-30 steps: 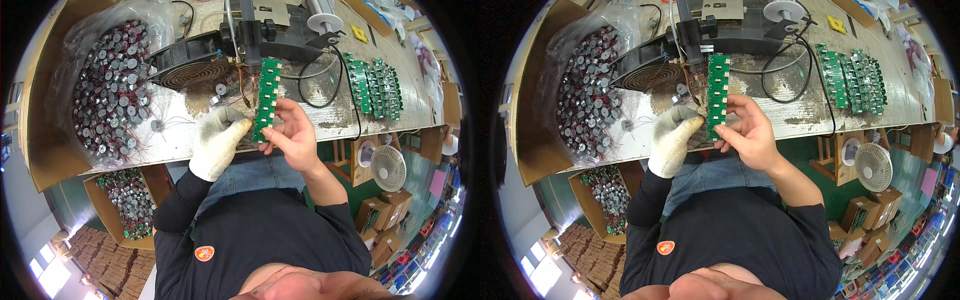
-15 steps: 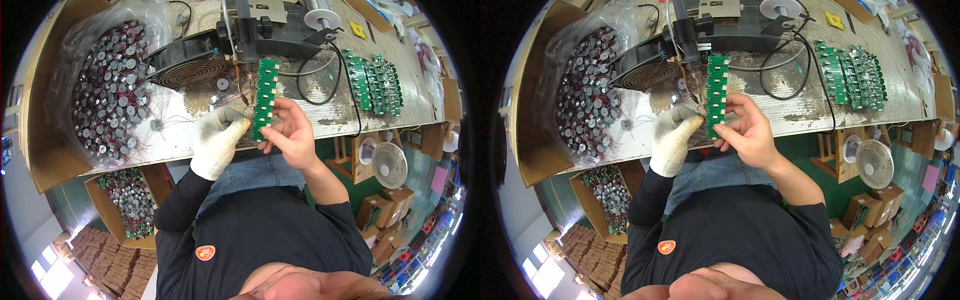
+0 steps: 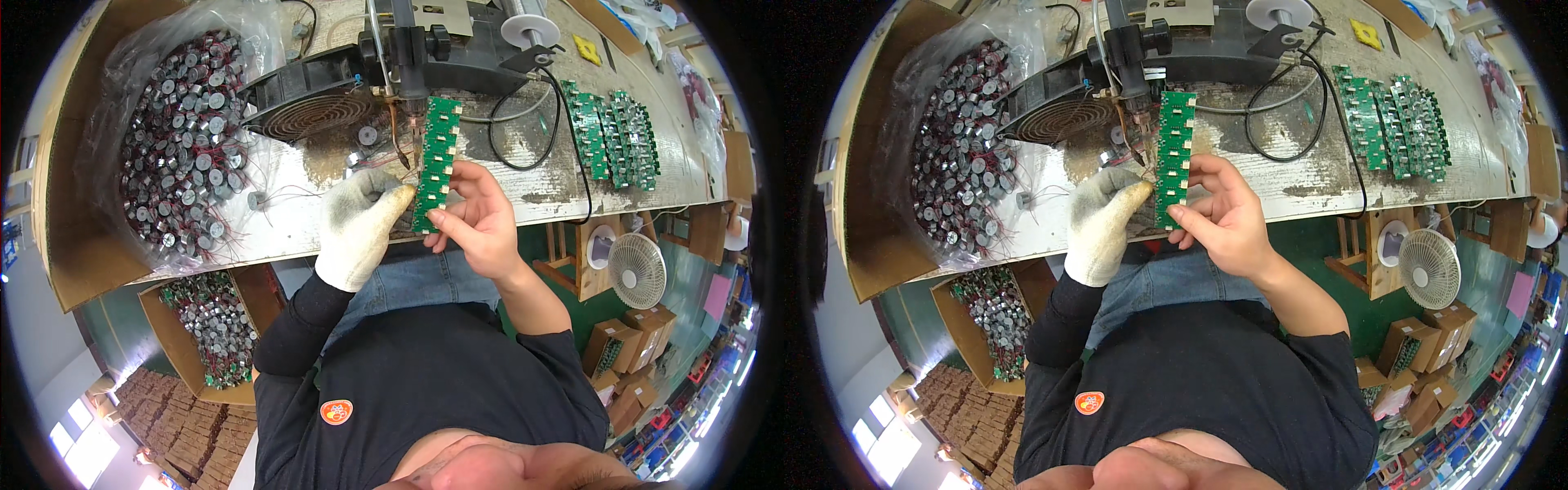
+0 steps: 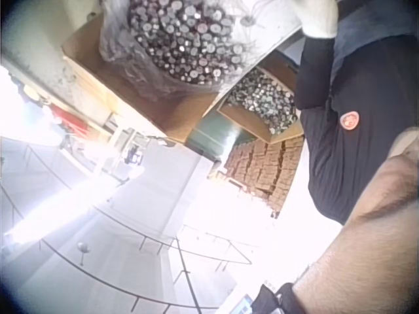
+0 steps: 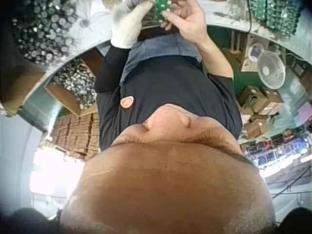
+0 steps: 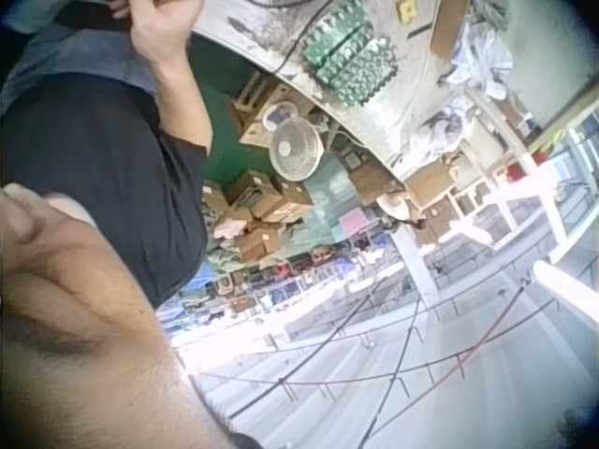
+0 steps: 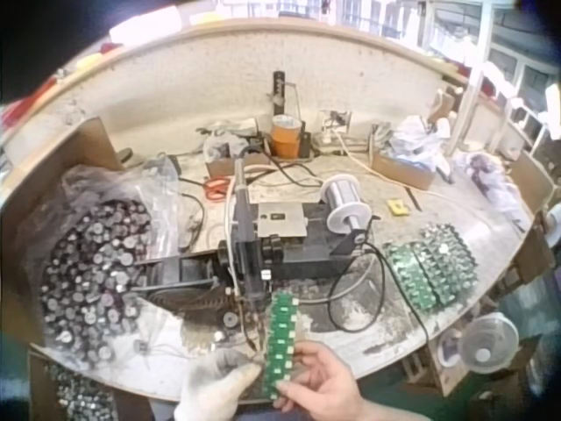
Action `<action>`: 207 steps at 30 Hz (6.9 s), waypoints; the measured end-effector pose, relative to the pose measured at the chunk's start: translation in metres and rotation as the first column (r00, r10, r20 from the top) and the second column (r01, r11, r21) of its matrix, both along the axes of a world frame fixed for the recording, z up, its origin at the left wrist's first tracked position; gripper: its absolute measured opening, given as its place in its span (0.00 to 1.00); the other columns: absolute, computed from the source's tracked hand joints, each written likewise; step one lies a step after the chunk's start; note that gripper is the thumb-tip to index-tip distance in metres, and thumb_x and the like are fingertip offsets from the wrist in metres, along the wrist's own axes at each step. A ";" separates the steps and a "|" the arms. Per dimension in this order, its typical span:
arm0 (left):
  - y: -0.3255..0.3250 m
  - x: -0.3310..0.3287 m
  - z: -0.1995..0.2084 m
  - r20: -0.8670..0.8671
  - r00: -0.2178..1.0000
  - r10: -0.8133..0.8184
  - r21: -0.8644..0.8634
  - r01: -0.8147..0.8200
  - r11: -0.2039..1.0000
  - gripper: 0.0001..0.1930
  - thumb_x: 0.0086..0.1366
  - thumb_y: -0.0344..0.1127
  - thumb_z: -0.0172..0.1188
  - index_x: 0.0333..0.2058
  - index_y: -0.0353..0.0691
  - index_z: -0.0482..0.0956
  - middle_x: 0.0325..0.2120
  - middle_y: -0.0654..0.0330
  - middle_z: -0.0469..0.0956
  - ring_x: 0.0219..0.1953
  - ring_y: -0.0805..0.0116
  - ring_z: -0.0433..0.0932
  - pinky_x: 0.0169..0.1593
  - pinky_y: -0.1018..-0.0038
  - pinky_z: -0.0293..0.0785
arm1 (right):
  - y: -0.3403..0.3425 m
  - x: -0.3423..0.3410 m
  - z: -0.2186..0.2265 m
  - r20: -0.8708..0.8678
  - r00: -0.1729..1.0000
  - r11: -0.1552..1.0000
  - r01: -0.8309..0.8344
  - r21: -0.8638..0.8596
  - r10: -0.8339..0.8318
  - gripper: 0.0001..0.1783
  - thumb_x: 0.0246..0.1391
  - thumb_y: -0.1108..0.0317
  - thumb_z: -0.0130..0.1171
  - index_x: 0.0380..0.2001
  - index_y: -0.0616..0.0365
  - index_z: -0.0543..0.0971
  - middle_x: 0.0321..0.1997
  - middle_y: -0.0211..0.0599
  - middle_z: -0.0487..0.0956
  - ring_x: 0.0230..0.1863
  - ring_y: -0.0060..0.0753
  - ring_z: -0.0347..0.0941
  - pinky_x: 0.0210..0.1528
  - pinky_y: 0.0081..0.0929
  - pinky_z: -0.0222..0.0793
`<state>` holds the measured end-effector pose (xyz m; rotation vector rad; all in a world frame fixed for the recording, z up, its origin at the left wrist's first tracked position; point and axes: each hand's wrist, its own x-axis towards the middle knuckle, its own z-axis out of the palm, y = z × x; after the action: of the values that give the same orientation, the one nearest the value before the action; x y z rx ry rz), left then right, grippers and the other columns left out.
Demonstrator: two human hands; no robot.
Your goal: The person attaches small electronic components onto a circuit board strip by hand and places the assembled board into a box.
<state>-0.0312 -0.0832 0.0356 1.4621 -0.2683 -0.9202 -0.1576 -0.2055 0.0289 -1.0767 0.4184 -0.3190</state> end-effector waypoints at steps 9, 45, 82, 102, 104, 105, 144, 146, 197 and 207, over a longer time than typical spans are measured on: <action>-0.005 0.000 0.007 0.007 1.000 0.015 0.004 -0.015 1.000 0.07 0.61 0.31 0.60 0.31 0.30 0.78 0.25 0.62 0.78 0.27 0.78 0.74 0.31 0.79 0.70 | 0.000 0.002 0.002 0.019 1.000 1.000 0.021 -0.009 -0.021 0.28 0.53 0.85 0.53 0.56 0.64 0.59 0.49 0.46 0.71 0.27 0.28 0.78 0.23 0.18 0.74; 0.085 0.066 0.021 0.916 0.214 -0.339 0.372 -0.138 0.918 0.15 0.53 0.25 0.60 0.42 0.38 0.77 0.41 0.56 0.77 0.38 0.57 0.79 0.40 0.69 0.76 | -0.002 0.003 -0.007 -0.020 0.998 0.989 0.059 -0.137 -0.062 0.26 0.52 0.83 0.54 0.54 0.68 0.61 0.46 0.46 0.72 0.24 0.25 0.76 0.21 0.17 0.72; 0.017 -0.006 0.006 0.025 0.999 -0.041 -0.031 0.041 0.999 0.10 0.65 0.35 0.58 0.35 0.32 0.77 0.27 0.63 0.76 0.28 0.78 0.72 0.35 0.79 0.69 | -0.008 0.002 0.003 -0.008 1.000 0.999 -0.014 0.034 0.015 0.28 0.53 0.83 0.56 0.56 0.62 0.61 0.48 0.42 0.70 0.28 0.27 0.78 0.24 0.16 0.73; -0.001 0.003 0.008 0.085 0.994 -0.064 0.058 0.059 0.997 0.07 0.60 0.31 0.60 0.30 0.31 0.79 0.24 0.62 0.77 0.28 0.78 0.73 0.32 0.79 0.69 | -0.012 0.012 -0.002 0.038 0.998 0.996 0.039 0.075 -0.042 0.28 0.54 0.84 0.54 0.57 0.62 0.60 0.49 0.44 0.71 0.27 0.29 0.78 0.22 0.17 0.73; -0.002 0.005 0.005 0.130 0.989 -0.064 0.051 0.058 0.997 0.07 0.60 0.31 0.60 0.29 0.31 0.79 0.24 0.62 0.77 0.27 0.78 0.73 0.31 0.79 0.69 | -0.013 0.013 -0.001 0.047 0.998 0.998 0.047 0.048 -0.049 0.29 0.53 0.84 0.54 0.57 0.64 0.59 0.50 0.49 0.72 0.26 0.31 0.78 0.21 0.19 0.74; -0.003 0.005 0.004 0.177 0.982 -0.066 0.045 0.059 0.997 0.07 0.60 0.31 0.61 0.29 0.31 0.79 0.23 0.62 0.77 0.27 0.78 0.73 0.31 0.78 0.69 | -0.013 0.013 0.000 0.046 0.998 0.998 0.046 0.047 -0.048 0.29 0.53 0.84 0.54 0.57 0.64 0.59 0.50 0.49 0.72 0.26 0.31 0.78 0.21 0.19 0.74; 0.000 -0.001 0.004 0.012 1.000 0.003 0.013 -0.003 1.000 0.06 0.60 0.29 0.61 0.30 0.32 0.78 0.24 0.65 0.76 0.28 0.80 0.71 0.32 0.80 0.68 | -0.010 0.011 -0.005 0.050 0.997 0.998 0.048 0.029 -0.050 0.27 0.53 0.84 0.55 0.56 0.64 0.61 0.48 0.46 0.72 0.28 0.29 0.79 0.22 0.16 0.74; 0.001 -0.002 0.002 0.013 1.000 0.001 0.020 -0.001 1.000 0.06 0.60 0.30 0.61 0.30 0.32 0.78 0.24 0.65 0.76 0.28 0.80 0.71 0.32 0.80 0.68 | -0.009 0.011 -0.005 0.051 0.997 0.998 0.053 0.035 -0.054 0.27 0.53 0.84 0.55 0.56 0.64 0.61 0.49 0.46 0.72 0.28 0.29 0.79 0.22 0.16 0.74; 0.000 0.000 -0.004 0.189 0.982 0.030 0.088 -0.048 0.995 0.07 0.61 0.31 0.61 0.31 0.33 0.76 0.25 0.63 0.77 0.27 0.78 0.73 0.31 0.79 0.71 | -0.010 0.011 -0.006 0.030 0.998 0.998 0.045 0.035 -0.046 0.27 0.54 0.83 0.55 0.56 0.63 0.62 0.49 0.45 0.72 0.28 0.29 0.79 0.22 0.16 0.74; 0.003 0.002 0.004 0.163 0.987 -0.011 0.038 0.004 0.999 0.07 0.63 0.31 0.59 0.36 0.34 0.76 0.30 0.63 0.78 0.30 0.77 0.75 0.35 0.79 0.72 | -0.008 0.011 0.004 0.044 0.997 0.998 0.055 0.038 -0.057 0.27 0.54 0.83 0.55 0.57 0.63 0.61 0.50 0.45 0.72 0.28 0.29 0.79 0.22 0.16 0.74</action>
<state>-0.0288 -0.0804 0.0391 1.5744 -0.3791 -0.8162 -0.1464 -0.2131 0.0325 -1.0212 0.4128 -0.3834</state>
